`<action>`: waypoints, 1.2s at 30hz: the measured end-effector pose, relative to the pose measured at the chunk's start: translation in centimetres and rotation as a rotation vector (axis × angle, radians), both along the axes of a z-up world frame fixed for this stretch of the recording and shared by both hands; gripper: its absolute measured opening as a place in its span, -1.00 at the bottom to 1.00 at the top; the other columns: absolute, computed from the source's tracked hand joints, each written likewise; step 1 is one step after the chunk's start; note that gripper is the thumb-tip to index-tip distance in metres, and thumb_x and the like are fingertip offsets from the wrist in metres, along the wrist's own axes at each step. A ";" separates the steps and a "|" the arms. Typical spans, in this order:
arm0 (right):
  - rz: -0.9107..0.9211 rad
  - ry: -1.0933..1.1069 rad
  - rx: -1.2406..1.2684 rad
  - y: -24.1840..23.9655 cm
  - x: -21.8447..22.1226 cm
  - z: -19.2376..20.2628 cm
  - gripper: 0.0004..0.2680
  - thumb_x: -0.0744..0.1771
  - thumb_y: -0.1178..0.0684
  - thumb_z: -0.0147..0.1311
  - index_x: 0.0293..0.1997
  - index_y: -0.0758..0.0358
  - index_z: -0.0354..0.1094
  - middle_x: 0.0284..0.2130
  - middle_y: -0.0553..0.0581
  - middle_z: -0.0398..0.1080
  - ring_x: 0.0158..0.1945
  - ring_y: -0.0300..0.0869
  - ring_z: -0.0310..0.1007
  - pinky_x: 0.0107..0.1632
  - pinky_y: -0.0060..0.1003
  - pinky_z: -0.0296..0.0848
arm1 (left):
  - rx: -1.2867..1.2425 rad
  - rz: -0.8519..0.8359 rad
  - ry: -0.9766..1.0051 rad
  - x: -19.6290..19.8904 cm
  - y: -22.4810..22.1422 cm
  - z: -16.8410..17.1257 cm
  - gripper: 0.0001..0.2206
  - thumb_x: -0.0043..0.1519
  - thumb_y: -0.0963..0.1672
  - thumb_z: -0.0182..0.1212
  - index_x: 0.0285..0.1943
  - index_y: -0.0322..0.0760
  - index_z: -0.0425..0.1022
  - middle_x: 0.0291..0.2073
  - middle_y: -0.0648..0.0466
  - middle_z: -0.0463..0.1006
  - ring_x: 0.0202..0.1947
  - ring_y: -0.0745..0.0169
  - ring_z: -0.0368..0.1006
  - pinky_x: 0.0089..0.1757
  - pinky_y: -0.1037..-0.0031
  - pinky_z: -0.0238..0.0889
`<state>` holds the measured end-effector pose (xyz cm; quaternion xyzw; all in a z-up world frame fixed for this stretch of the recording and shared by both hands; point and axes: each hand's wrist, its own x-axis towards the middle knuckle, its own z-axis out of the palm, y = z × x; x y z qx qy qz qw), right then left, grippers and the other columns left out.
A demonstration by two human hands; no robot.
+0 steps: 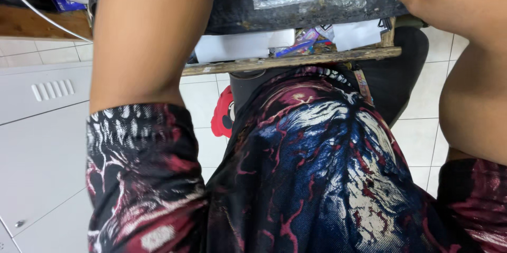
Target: The person disassembles the internal components of a mobile phone by hand and using a small screwdriver, prying up various small internal parts and removing screws to access the motherboard and battery.
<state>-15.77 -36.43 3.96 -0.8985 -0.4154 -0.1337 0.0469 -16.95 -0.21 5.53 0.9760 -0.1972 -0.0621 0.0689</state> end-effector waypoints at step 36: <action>-0.364 0.520 1.414 -9.3 -16.5 -13.6 -0.86 0.51 0.19 0.12 0.11 0.42 0.21 -0.24 0.23 0.29 -0.40 -0.11 0.36 -0.26 -0.25 0.49 | -0.395 -0.193 0.061 -12.3 -2.1 -2.4 -0.69 0.29 -0.11 0.26 0.21 -0.20 0.53 -0.22 -0.05 0.52 -0.18 -0.15 0.50 -0.18 0.08 0.34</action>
